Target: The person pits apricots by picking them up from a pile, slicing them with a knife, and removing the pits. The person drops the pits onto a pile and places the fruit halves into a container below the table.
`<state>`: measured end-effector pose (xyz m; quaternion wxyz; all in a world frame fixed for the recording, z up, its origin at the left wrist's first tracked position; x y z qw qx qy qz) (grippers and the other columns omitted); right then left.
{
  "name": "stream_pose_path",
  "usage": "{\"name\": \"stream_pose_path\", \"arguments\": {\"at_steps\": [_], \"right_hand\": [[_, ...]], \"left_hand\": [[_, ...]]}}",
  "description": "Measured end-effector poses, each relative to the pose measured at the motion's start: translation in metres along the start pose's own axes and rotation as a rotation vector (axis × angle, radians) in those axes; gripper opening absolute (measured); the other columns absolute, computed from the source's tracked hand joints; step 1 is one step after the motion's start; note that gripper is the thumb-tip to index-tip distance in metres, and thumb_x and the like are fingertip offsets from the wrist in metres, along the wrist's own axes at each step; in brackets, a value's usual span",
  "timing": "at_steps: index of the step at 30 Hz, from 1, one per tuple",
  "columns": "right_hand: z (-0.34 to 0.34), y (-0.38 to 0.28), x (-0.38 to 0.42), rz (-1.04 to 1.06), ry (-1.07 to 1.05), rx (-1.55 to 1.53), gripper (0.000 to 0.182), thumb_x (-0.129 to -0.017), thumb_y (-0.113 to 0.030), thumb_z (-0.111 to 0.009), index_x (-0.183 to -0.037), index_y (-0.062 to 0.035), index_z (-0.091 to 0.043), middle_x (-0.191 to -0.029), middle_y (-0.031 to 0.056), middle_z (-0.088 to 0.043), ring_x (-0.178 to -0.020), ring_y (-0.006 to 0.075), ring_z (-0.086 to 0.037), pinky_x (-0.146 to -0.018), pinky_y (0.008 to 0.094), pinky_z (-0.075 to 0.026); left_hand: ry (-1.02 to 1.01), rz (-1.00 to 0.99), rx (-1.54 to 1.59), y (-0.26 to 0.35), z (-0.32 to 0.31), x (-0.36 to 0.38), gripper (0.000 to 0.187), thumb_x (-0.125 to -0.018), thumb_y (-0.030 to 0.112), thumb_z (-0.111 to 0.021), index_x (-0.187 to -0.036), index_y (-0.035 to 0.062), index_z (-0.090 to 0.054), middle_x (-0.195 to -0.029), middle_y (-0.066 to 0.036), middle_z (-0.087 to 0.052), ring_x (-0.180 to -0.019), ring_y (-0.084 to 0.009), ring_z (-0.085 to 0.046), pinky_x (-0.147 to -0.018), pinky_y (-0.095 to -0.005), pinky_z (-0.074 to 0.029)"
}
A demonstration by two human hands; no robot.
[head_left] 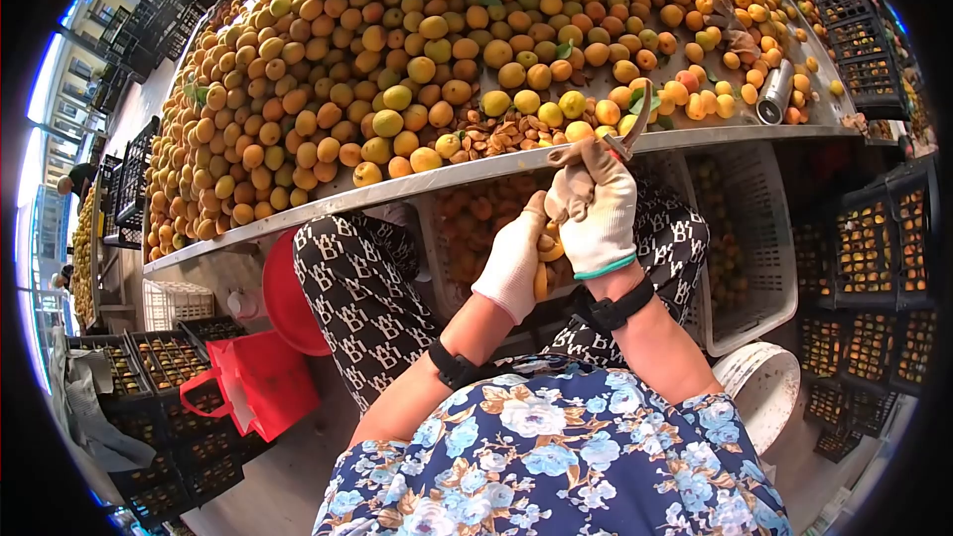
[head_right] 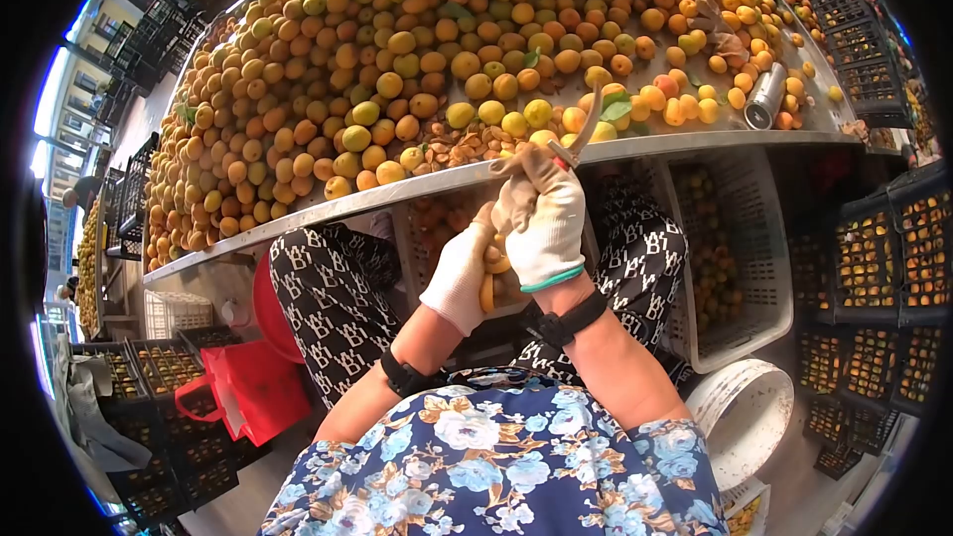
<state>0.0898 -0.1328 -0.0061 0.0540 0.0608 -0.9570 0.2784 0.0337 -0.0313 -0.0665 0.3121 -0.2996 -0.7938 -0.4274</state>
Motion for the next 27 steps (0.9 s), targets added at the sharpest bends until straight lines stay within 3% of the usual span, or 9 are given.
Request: {"name": "stream_pose_path", "arguments": {"at_steps": [3,7,9,12,15,18,23,25,27], "right_hand": [[0.008,0.001,-0.007,0.04,0.078,-0.136,0.032,-0.099,-0.034,-0.063,-0.084,-0.0055,-0.063,-0.051,-0.0053,-0.034,-0.04,0.009,-0.033,-0.045,0.0284,-0.031],[0.0,-0.018,-0.006,0.131,0.126,0.025,0.031,-0.097,-0.031,-0.066,-0.087,-0.0016,-0.064,-0.052,-0.005,-0.036,-0.039,0.0089,-0.034,-0.046,0.0279,-0.033],[-0.008,-0.031,-0.003,0.219,-0.026,0.251,0.03,-0.097,-0.028,-0.066,-0.092,0.0015,-0.066,-0.056,-0.0033,-0.049,-0.039,0.0064,-0.037,-0.042,0.024,-0.032],[-0.012,-0.033,0.01,0.012,0.07,0.76,0.02,-0.091,-0.017,-0.071,-0.094,0.0019,-0.069,-0.075,0.0051,-0.069,-0.047,0.0045,-0.05,-0.044,0.0179,-0.035],[-0.018,-0.009,0.017,0.215,-0.214,1.309,0.029,-0.082,-0.021,-0.079,-0.104,-0.004,-0.07,-0.08,0.0127,-0.072,-0.067,0.016,-0.069,-0.06,0.029,-0.053],[-0.027,0.006,0.029,0.301,-0.253,1.638,0.03,-0.081,-0.023,-0.078,-0.108,-0.0103,-0.071,-0.08,0.0108,-0.071,-0.074,0.0268,-0.071,-0.067,0.0351,-0.056],[-0.029,0.008,0.017,0.437,-0.2,1.656,0.009,-0.08,-0.015,-0.071,-0.086,-0.0097,-0.067,-0.074,0.014,-0.067,-0.07,0.0331,-0.068,-0.062,0.0397,-0.054],[-0.03,-0.003,-0.001,0.517,-0.12,1.617,0.012,-0.08,-0.015,-0.07,-0.09,-0.0088,-0.068,-0.074,0.0142,-0.068,-0.067,0.0332,-0.068,-0.06,0.0388,-0.054],[-0.014,-0.012,-0.034,0.204,-0.055,1.491,0.019,-0.079,-0.017,-0.071,-0.095,-0.0069,-0.069,-0.076,0.0143,-0.068,-0.066,0.0299,-0.068,-0.062,0.037,-0.053]], "left_hand": [[-0.135,-0.031,0.078,0.01,-0.014,0.013,0.041,-0.1,0.051,-0.057,-0.097,0.0097,-0.059,-0.073,0.0,-0.058,-0.048,-0.0109,-0.052,-0.041,-0.0268,-0.044],[-0.005,-0.045,-0.014,0.02,-0.012,0.02,0.043,-0.1,0.052,-0.056,-0.095,0.0095,-0.062,-0.07,0.0,-0.057,-0.05,-0.009,-0.052,-0.039,-0.0225,-0.04],[-0.095,-0.087,-0.046,0.022,-0.003,0.015,0.047,-0.099,0.056,-0.054,-0.092,0.0096,-0.061,-0.066,-0.002,-0.055,-0.048,-0.0105,-0.049,-0.04,-0.0239,-0.039],[-0.14,-0.144,-0.039,0.029,0.003,0.012,0.049,-0.099,0.057,-0.053,-0.091,0.0092,-0.063,-0.065,-0.002,-0.055,-0.048,-0.0113,-0.049,-0.041,-0.0254,-0.04],[0.0,-0.128,0.04,0.036,0.007,0.018,0.048,-0.1,0.055,-0.054,-0.092,0.0087,-0.065,-0.067,-0.003,-0.059,-0.05,-0.0129,-0.054,-0.043,-0.0276,-0.043],[-0.01,-0.183,0.082,0.041,0.01,0.021,0.041,-0.099,0.051,-0.057,-0.091,0.0117,-0.063,-0.072,-0.002,-0.064,-0.049,-0.0134,-0.056,-0.039,-0.0277,-0.043],[-0.032,-0.186,0.07,0.033,0.028,0.005,0.04,-0.1,0.049,-0.056,-0.089,0.0114,-0.065,-0.07,-0.002,-0.061,-0.049,-0.0136,-0.053,-0.042,-0.0266,-0.041],[0.003,-0.176,0.032,0.037,0.03,0.009,0.041,-0.1,0.049,-0.055,-0.088,0.0108,-0.065,-0.068,-0.002,-0.059,-0.048,-0.013,-0.051,-0.041,-0.0259,-0.04],[0.043,-0.135,-0.041,0.038,0.034,0.011,0.043,-0.1,0.05,-0.054,-0.089,0.01,-0.064,-0.067,-0.003,-0.058,-0.048,-0.0124,-0.051,-0.041,-0.0254,-0.039]]}}
Point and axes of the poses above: each hand's wrist, its own x-axis away from the middle knuckle, its own z-axis out of the back of the hand, y = z × x, the point moved 5 cm from there along -x, towards the middle knuckle
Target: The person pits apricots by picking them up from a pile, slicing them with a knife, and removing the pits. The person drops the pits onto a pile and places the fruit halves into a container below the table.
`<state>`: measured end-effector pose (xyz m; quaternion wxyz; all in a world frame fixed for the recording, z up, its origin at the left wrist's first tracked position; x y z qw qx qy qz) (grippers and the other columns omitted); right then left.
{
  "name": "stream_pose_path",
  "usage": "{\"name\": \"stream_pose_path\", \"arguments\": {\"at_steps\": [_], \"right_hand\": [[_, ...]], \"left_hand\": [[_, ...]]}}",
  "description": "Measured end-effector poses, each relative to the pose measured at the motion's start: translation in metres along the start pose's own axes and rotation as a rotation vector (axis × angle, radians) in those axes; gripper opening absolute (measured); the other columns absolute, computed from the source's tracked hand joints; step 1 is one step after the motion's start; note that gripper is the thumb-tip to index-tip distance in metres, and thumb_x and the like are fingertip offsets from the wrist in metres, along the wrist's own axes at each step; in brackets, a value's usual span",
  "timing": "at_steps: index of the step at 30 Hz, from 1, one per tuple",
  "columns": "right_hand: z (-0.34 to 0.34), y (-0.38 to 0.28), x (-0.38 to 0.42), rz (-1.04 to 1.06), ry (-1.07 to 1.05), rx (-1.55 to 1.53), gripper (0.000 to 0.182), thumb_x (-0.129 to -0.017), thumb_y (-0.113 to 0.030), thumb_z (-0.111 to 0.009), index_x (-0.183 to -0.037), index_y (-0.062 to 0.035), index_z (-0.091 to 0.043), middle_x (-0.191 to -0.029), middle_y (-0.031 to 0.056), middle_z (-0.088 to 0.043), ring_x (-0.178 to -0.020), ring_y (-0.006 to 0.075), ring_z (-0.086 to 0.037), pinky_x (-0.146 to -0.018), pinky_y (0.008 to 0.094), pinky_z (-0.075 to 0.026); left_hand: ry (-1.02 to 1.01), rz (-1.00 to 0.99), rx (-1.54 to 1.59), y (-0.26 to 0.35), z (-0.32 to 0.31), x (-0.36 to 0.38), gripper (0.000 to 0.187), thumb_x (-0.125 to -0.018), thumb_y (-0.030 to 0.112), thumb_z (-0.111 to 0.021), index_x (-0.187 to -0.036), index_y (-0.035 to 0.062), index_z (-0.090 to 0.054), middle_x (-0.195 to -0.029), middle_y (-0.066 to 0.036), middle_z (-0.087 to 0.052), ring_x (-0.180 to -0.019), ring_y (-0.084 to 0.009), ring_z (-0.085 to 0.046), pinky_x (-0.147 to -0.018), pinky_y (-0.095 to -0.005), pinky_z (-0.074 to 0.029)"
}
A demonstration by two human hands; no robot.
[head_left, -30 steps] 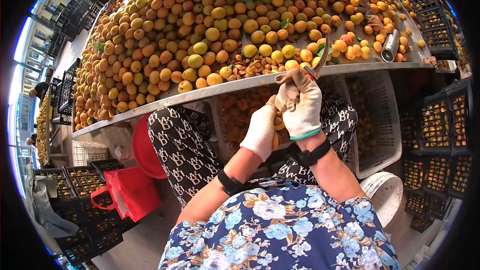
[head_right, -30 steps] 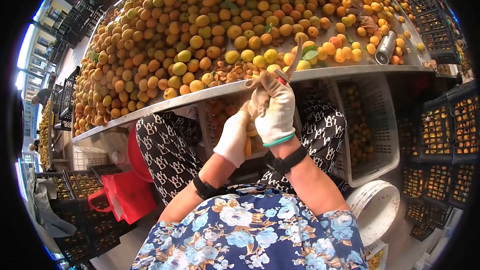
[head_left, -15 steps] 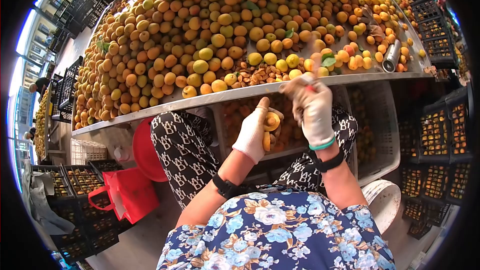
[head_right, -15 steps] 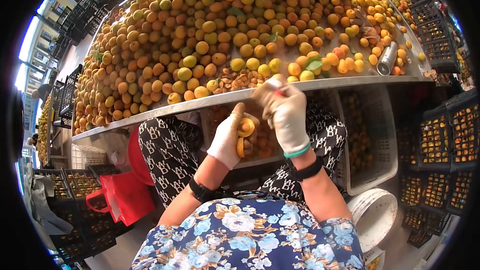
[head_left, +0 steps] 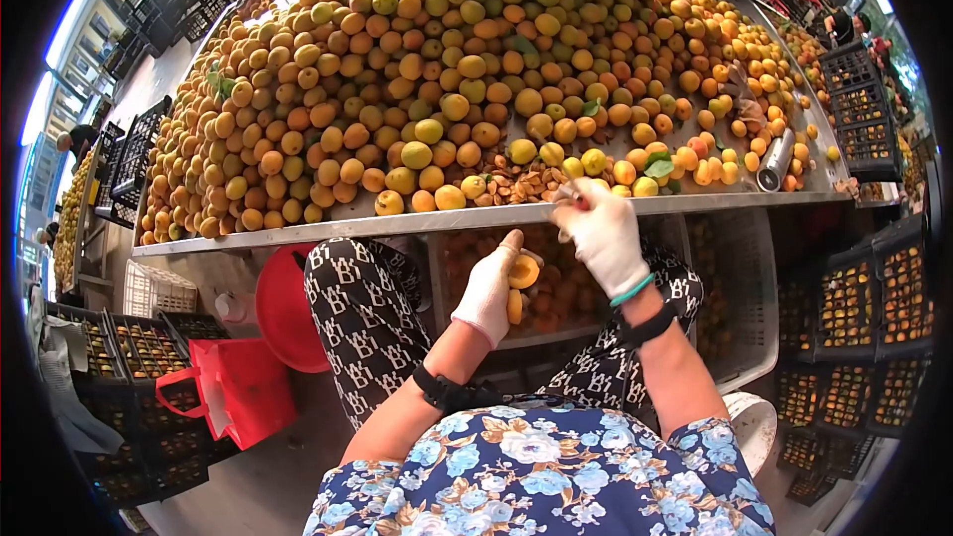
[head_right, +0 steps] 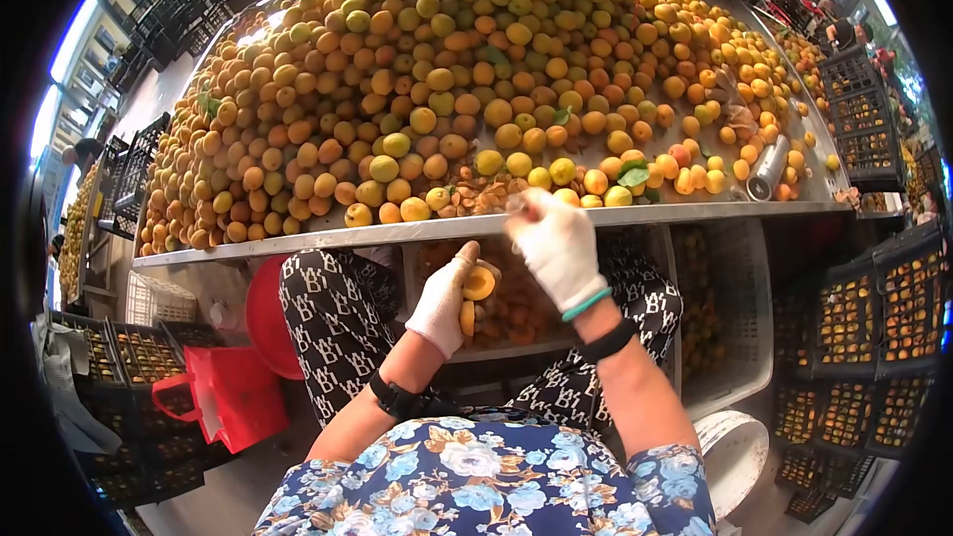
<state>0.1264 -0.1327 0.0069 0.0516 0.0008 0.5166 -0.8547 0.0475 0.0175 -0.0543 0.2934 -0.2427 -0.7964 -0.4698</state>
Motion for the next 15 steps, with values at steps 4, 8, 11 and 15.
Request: {"name": "stream_pose_path", "arguments": {"at_steps": [4,8,11,15], "right_hand": [[0.019,-0.012,-0.045,-0.136,-0.027,0.208,0.033,-0.075,-0.021,-0.077,-0.104,-0.0064,-0.071,-0.083,0.0128,-0.07,-0.08,0.026,-0.068,-0.074,0.0374,-0.051],[0.011,-0.015,-0.087,-0.188,-0.042,0.097,0.029,-0.075,-0.023,-0.077,-0.098,-0.0071,-0.072,-0.087,0.014,-0.071,-0.082,0.0307,-0.067,-0.075,0.0378,-0.05],[-0.022,-0.014,-0.117,-0.052,-0.129,0.291,0.028,-0.078,-0.031,-0.071,-0.094,-0.0084,-0.071,-0.094,0.0145,-0.071,-0.092,0.0354,-0.066,-0.08,0.0423,-0.05],[-0.07,-0.029,-0.146,0.088,-0.233,0.671,0.025,-0.086,-0.028,-0.058,-0.098,-0.0097,-0.07,-0.099,0.0166,-0.071,-0.099,0.0389,-0.066,-0.085,0.0473,-0.052]], "left_hand": [[0.024,0.121,0.124,-0.028,0.023,-0.032,0.043,-0.101,0.049,-0.052,-0.1,0.0077,-0.063,-0.067,-0.004,-0.059,-0.046,-0.0126,-0.05,-0.04,-0.0249,-0.039],[0.107,-0.006,0.18,-0.039,0.048,-0.064,0.037,-0.103,0.036,-0.047,-0.119,0.0047,-0.06,-0.103,-0.009,-0.066,-0.087,-0.0232,-0.065,-0.063,-0.039,-0.056],[0.118,0.043,0.146,-0.029,0.046,-0.064,0.037,-0.104,0.031,-0.046,-0.129,0.006,-0.058,-0.119,-0.008,-0.063,-0.106,-0.0285,-0.062,-0.078,-0.044,-0.058],[0.109,0.04,0.15,-0.018,0.047,-0.058,0.037,-0.104,0.028,-0.046,-0.133,0.0082,-0.057,-0.118,-0.009,-0.064,-0.105,-0.0292,-0.063,-0.083,-0.0408,-0.057]]}}
Point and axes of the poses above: each hand's wrist, its own x-axis away from the middle knuckle, its own z-axis out of the back of the hand, y = z × x, the point moved 5 cm from there along -x, towards the middle knuckle
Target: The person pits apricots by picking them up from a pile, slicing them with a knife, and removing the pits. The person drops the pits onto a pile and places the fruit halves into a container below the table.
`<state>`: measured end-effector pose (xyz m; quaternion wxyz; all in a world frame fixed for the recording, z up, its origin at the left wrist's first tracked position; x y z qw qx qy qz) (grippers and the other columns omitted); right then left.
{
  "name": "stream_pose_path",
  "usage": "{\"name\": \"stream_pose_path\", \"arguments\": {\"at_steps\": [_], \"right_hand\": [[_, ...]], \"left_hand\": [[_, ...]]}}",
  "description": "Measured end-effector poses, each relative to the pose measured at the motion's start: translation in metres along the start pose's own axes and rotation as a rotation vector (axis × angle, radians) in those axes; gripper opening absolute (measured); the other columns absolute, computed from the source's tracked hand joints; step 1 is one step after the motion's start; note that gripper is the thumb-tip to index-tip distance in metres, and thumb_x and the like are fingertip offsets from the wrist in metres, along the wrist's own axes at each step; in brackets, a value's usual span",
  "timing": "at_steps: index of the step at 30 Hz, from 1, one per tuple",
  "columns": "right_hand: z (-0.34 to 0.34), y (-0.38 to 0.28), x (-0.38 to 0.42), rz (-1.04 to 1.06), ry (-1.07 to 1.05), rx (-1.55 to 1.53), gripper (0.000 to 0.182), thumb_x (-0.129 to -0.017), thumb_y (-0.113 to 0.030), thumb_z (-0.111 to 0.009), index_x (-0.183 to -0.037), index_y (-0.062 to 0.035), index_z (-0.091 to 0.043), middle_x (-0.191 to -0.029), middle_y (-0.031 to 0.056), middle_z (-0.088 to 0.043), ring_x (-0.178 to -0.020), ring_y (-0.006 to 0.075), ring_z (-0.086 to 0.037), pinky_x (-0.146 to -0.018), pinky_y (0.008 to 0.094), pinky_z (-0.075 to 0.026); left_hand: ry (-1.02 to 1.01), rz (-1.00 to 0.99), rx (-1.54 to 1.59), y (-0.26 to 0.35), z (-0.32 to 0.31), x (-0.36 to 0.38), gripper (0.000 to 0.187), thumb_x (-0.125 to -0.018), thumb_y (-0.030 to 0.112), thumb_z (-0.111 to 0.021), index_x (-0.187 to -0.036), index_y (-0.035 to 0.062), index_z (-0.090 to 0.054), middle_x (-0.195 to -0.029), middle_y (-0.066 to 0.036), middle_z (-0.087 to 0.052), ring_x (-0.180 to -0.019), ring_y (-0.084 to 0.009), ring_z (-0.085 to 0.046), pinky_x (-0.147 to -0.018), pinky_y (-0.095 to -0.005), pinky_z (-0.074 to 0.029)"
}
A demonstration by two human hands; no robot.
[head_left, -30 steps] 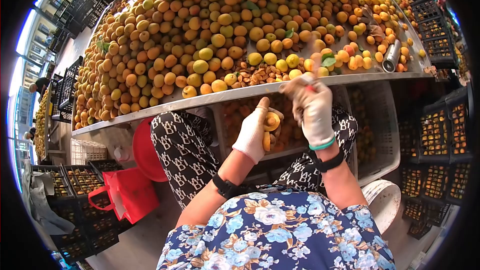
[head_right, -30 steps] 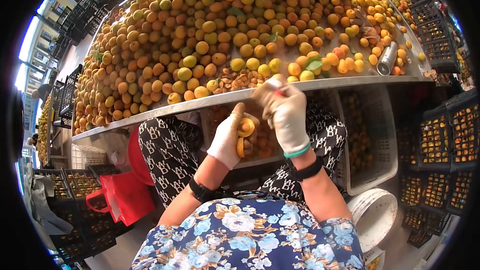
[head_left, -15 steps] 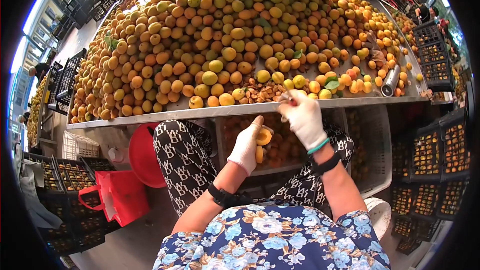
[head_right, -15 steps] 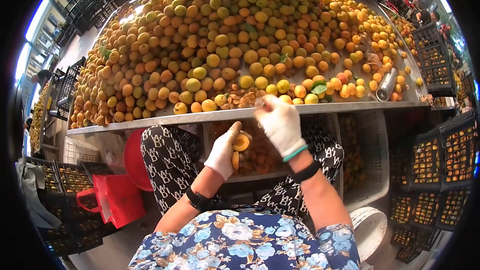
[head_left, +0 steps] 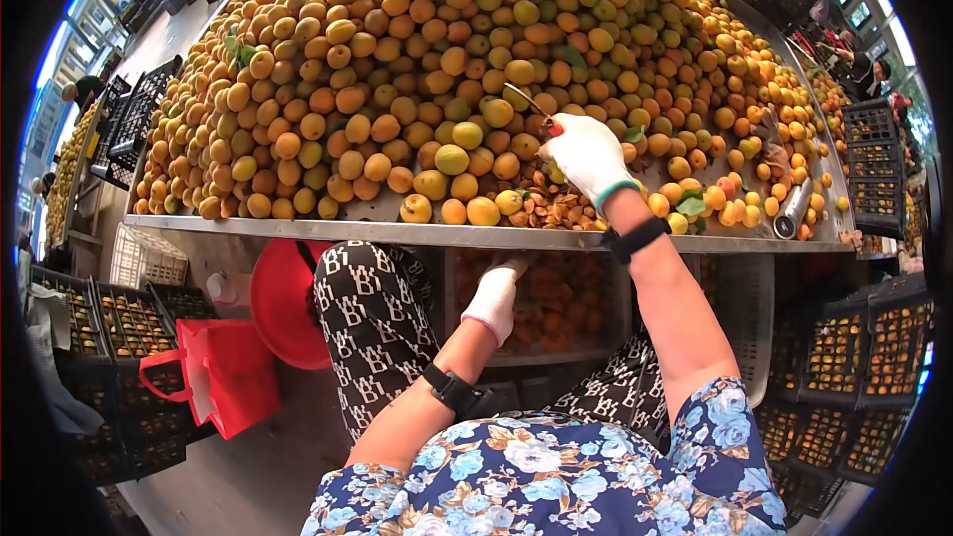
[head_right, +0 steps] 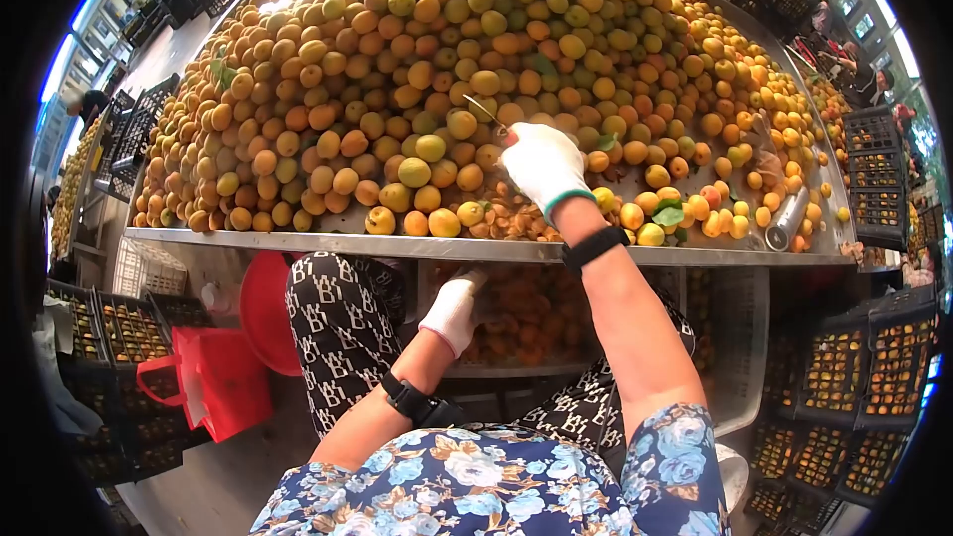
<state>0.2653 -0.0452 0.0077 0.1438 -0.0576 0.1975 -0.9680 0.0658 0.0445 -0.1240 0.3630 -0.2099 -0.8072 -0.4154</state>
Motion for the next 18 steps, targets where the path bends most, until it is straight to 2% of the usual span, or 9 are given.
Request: {"name": "stream_pose_path", "arguments": {"at_steps": [2,4,7,9,12,15,16,18], "right_hand": [[-0.015,-0.009,-0.014,0.048,0.026,0.094,0.023,-0.091,-0.024,-0.053,-0.1,-0.0105,-0.07,-0.101,0.016,-0.071,-0.099,0.0379,-0.066,-0.085,0.0478,-0.052],[-0.03,-0.01,-0.026,0.08,0.011,0.158,0.023,-0.093,-0.023,-0.051,-0.1,-0.0102,-0.069,-0.1,0.0166,-0.072,-0.098,0.0372,-0.067,-0.084,0.0479,-0.052],[-0.042,-0.014,-0.032,0.114,0.012,0.183,0.023,-0.095,-0.024,-0.051,-0.1,-0.0095,-0.068,-0.099,0.0176,-0.072,-0.098,0.0366,-0.067,-0.083,0.048,-0.053],[-0.041,-0.018,-0.029,0.087,0.006,0.181,0.024,-0.095,-0.024,-0.051,-0.1,-0.0092,-0.068,-0.098,0.0182,-0.072,-0.099,0.0365,-0.068,-0.082,0.0482,-0.053],[-0.037,-0.019,-0.023,0.078,0.01,0.207,0.024,-0.095,-0.024,-0.05,-0.099,-0.0087,-0.069,-0.1,0.0179,-0.072,-0.098,0.0371,-0.068,-0.083,0.0479,-0.053],[-0.036,-0.003,-0.031,0.06,0.042,0.148,0.025,-0.094,-0.02,-0.05,-0.098,-0.0074,-0.071,-0.099,0.0196,-0.072,-0.097,0.0375,-0.068,-0.083,0.0481,-0.053],[-0.029,0.002,-0.03,0.084,0.089,0.091,0.026,-0.092,-0.022,-0.052,-0.097,-0.0061,-0.071,-0.095,0.0219,-0.071,-0.088,0.0386,-0.069,-0.08,0.0476,-0.054],[-0.022,0.021,-0.019,-0.055,-0.145,-0.529,0.022,-0.088,-0.018,-0.066,-0.105,-0.0045,-0.07,-0.081,0.0171,-0.072,-0.063,0.0233,-0.069,-0.054,0.0345,-0.051]], "left_hand": [[-0.12,0.03,0.014,-0.012,0.009,-0.017,0.034,-0.103,0.026,-0.048,-0.13,0.0085,-0.059,-0.119,-0.009,-0.065,-0.104,-0.0293,-0.063,-0.086,-0.0403,-0.056],[-0.23,-0.322,-0.378,0.001,0.006,-0.006,0.029,-0.102,0.023,-0.049,-0.125,0.0069,-0.06,-0.118,-0.009,-0.065,-0.102,-0.0278,-0.063,-0.084,-0.0402,-0.056],[-0.213,-0.202,-0.259,0.009,-0.005,0.011,0.021,-0.101,0.018,-0.053,-0.114,0.0056,-0.063,-0.113,-0.008,-0.067,-0.097,-0.0217,-0.064,-0.077,-0.0379,-0.058],[-0.172,-0.017,-0.081,0.004,-0.007,0.011,0.021,-0.102,0.019,-0.053,-0.114,0.0052,-0.063,-0.112,-0.007,-0.067,-0.096,-0.0186,-0.064,-0.075,-0.0365,-0.058],[-0.199,-0.064,-0.01,0.002,-0.007,0.008,0.026,-0.101,0.025,-0.055,-0.116,0.0043,-0.063,-0.112,-0.006,-0.066,-0.093,-0.0163,-0.065,-0.075,-0.0353,-0.058],[-0.238,-0.092,-0.026,0.012,-0.011,0.027,0.031,-0.101,0.029,-0.057,-0.118,0.0033,-0.061,-0.113,-0.006,-0.066,-0.089,-0.0178,-0.065,-0.073,-0.0337,-0.058],[-0.253,-0.081,-0.043,0.012,-0.01,0.028,0.032,-0.101,0.03,-0.058,-0.117,0.0032,-0.061,-0.111,-0.007,-0.066,-0.087,-0.0183,-0.065,-0.072,-0.0334,-0.058],[-0.287,-0.062,-0.075,0.015,-0.011,0.03,0.033,-0.101,0.032,-0.059,-0.115,0.003,-0.061,-0.109,-0.008,-0.066,-0.085,-0.0193,-0.065,-0.071,-0.0329,-0.057]]}}
Point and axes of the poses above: each hand's wrist, its own x-axis away from the middle knuckle, its own z-axis out of the back of the hand, y = z × x, the point moved 5 cm from there along -x, towards the middle knuckle
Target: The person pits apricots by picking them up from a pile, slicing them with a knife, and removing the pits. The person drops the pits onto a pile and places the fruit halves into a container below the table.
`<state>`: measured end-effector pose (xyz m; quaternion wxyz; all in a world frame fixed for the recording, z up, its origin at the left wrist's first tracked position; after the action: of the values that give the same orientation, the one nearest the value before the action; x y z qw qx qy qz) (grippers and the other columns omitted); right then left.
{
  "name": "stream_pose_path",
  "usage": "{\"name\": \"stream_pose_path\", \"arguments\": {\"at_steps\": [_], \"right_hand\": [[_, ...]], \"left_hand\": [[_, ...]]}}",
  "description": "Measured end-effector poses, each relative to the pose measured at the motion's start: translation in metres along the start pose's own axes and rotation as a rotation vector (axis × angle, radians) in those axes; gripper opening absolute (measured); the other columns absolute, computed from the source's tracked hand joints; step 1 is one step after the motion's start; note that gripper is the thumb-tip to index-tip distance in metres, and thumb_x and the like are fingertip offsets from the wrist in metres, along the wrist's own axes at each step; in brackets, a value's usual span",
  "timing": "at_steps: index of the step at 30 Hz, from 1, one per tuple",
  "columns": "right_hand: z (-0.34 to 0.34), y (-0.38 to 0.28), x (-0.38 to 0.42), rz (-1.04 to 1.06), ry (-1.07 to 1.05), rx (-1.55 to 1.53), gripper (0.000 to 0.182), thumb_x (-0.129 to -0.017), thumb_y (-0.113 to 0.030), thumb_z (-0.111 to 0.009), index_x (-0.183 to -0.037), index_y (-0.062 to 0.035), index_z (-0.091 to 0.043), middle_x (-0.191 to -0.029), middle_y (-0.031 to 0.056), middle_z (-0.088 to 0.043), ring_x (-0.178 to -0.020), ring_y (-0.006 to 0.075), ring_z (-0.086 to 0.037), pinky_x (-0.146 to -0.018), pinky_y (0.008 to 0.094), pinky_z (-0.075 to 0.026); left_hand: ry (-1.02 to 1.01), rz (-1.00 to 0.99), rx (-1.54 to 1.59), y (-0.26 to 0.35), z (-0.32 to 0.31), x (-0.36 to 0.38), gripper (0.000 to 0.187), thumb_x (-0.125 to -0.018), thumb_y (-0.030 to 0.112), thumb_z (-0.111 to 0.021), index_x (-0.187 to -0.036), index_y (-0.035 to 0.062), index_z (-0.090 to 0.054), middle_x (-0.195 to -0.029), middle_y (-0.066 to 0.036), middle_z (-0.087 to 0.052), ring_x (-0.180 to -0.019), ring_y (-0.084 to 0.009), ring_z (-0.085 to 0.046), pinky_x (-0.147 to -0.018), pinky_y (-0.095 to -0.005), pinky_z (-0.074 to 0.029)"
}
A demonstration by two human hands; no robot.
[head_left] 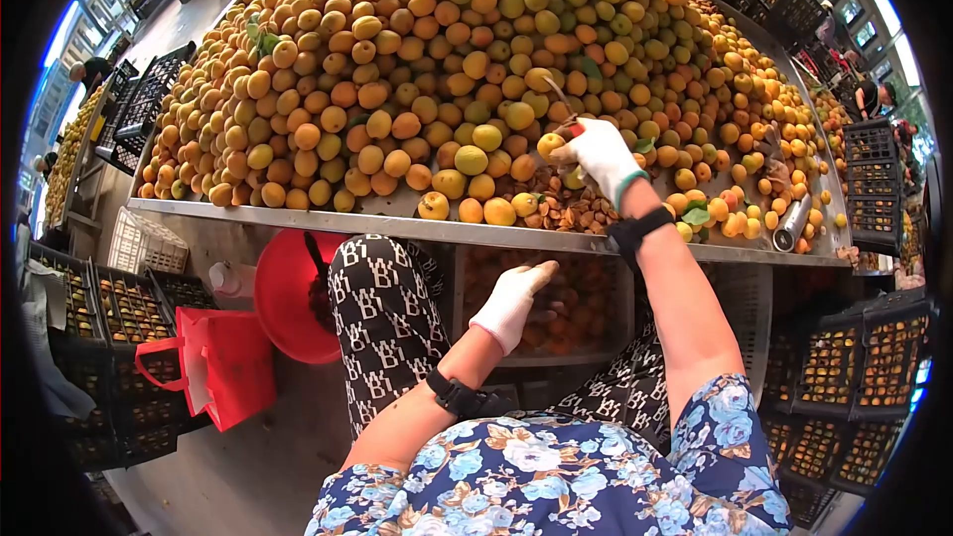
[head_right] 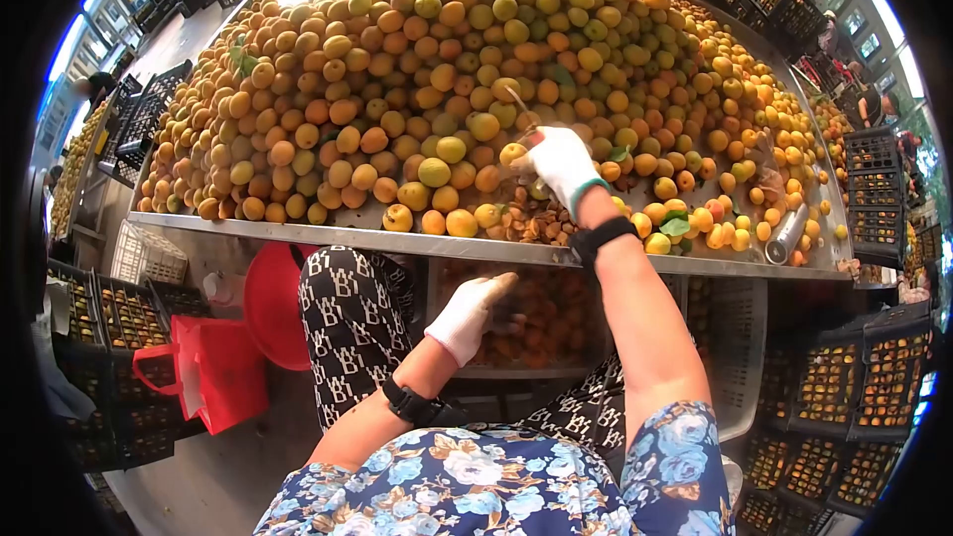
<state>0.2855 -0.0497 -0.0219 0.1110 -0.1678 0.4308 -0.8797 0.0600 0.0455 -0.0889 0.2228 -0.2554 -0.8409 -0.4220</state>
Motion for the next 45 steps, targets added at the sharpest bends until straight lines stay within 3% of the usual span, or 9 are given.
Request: {"name": "stream_pose_path", "arguments": {"at_steps": [3,5,10,13,16,20,27,38,45], "right_hand": [[0.019,-0.035,0.067,-0.127,-0.093,-0.549,0.033,-0.083,-0.007,-0.073,-0.115,-0.0037,-0.067,-0.077,0.0084,-0.071,-0.051,0.0051,-0.057,-0.041,0.0186,-0.037],[0.025,-0.049,0.106,-0.133,-0.222,-0.577,0.039,-0.082,-0.009,-0.074,-0.12,-0.0029,-0.067,-0.079,0.0063,-0.072,-0.045,0.0038,-0.05,-0.04,0.0184,-0.036],[0.01,-0.061,0.18,-0.178,-0.259,-0.61,0.04,-0.079,-0.013,-0.078,-0.116,-0.0025,-0.068,-0.073,-0.0013,-0.066,-0.048,0.0036,-0.05,-0.044,0.0192,-0.038],[-0.001,-0.049,0.197,-0.17,-0.149,-0.577,0.042,-0.086,-0.02,-0.078,-0.121,-0.0018,-0.063,-0.076,-0.0013,-0.064,-0.052,0.0051,-0.052,-0.046,0.0196,-0.039],[0.006,-0.04,0.224,-0.073,-0.031,-0.593,0.043,-0.094,-0.03,-0.071,-0.123,-0.0005,-0.059,-0.083,0.0002,-0.065,-0.059,0.0057,-0.057,-0.047,0.0192,-0.043],[-0.004,-0.038,0.262,-0.04,-0.124,-0.654,0.037,-0.102,-0.033,-0.06,-0.115,0.0016,-0.057,-0.098,0.0043,-0.064,-0.072,0.0084,-0.064,-0.051,0.0183,-0.05],[-0.017,-0.03,0.285,-0.081,-0.145,-0.757,0.042,-0.101,-0.039,-0.059,-0.112,0.0014,-0.058,-0.073,0.0026,-0.06,-0.065,0.0093,-0.065,-0.048,0.0185,-0.049],[-0.019,-0.026,0.28,-0.076,-0.068,-0.65,0.036,-0.102,-0.035,-0.059,-0.112,0.0001,-0.061,-0.081,0.001,-0.064,-0.055,0.0053,-0.057,-0.041,0.0187,-0.044],[-0.033,-0.021,0.26,0.006,0.088,-0.613,0.029,-0.102,-0.027,-0.061,-0.114,-0.0007,-0.061,-0.08,0.0006,-0.064,-0.051,0.0033,-0.049,-0.042,0.0217,-0.041]], "left_hand": [[-0.086,-0.04,-0.007,0.018,-0.008,0.016,0.033,-0.1,0.033,-0.061,-0.114,0.0025,-0.061,-0.105,-0.009,-0.065,-0.084,-0.0202,-0.065,-0.07,-0.0332,-0.056],[-0.143,-0.212,0.112,0.032,-0.011,0.016,0.042,-0.098,0.035,-0.065,-0.124,0.0034,-0.056,-0.109,-0.012,-0.064,-0.092,-0.0227,-0.065,-0.079,-0.0374,-0.056],[-0.346,-0.449,0.269,0.071,-0.046,0.053,0.064,-0.093,0.031,-0.071,-0.144,0.0046,-0.044,-0.133,-0.017,-0.056,-0.118,-0.0286,-0.059,-0.098,-0.044,-0.051],[-0.376,-0.351,0.214,0.061,-0.038,0.047,0.07,-0.088,0.023,-0.077,-0.145,0.0032,-0.043,-0.135,-0.014,-0.056,-0.122,-0.028,-0.057,-0.104,-0.041,-0.048],[-0.357,-0.404,0.282,0.06,-0.027,0.05,0.072,-0.085,0.019,-0.079,-0.146,0.0032,-0.042,-0.134,-0.013,-0.056,-0.123,-0.0262,-0.057,-0.106,-0.0403,-0.047],[-0.381,-0.474,0.285,0.069,-0.029,0.055,0.073,-0.084,0.018,-0.08,-0.146,0.0039,-0.042,-0.134,-0.013,-0.056,-0.119,-0.0246,-0.058,-0.104,-0.0386,-0.048],[-0.471,-0.418,0.254,0.062,-0.04,0.056,0.07,-0.085,0.021,-0.08,-0.142,-0.0001,-0.045,-0.128,-0.016,-0.059,-0.115,-0.0262,-0.061,-0.101,-0.0395,-0.05],[-0.491,-0.355,0.181,0.052,-0.065,0.065,0.071,-0.091,0.034,-0.074,-0.143,-0.0004,-0.04,-0.122,-0.019,-0.061,-0.119,-0.0343,-0.06,-0.104,-0.046,-0.046],[-0.377,-0.369,0.129,0.044,-0.065,0.054,0.057,-0.096,0.038,-0.067,-0.134,0.0013,-0.045,-0.114,-0.016,-0.064,-0.112,-0.0306,-0.061,-0.102,-0.0436,-0.047]]}}
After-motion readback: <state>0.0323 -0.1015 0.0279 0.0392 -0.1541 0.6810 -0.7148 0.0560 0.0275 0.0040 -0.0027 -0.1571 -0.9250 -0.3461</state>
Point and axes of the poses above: each hand's wrist, its own x-axis away from the middle knuckle, its own z-axis out of the back of the hand, y = z × x, the point moved 5 cm from there along -x, towards the middle knuckle
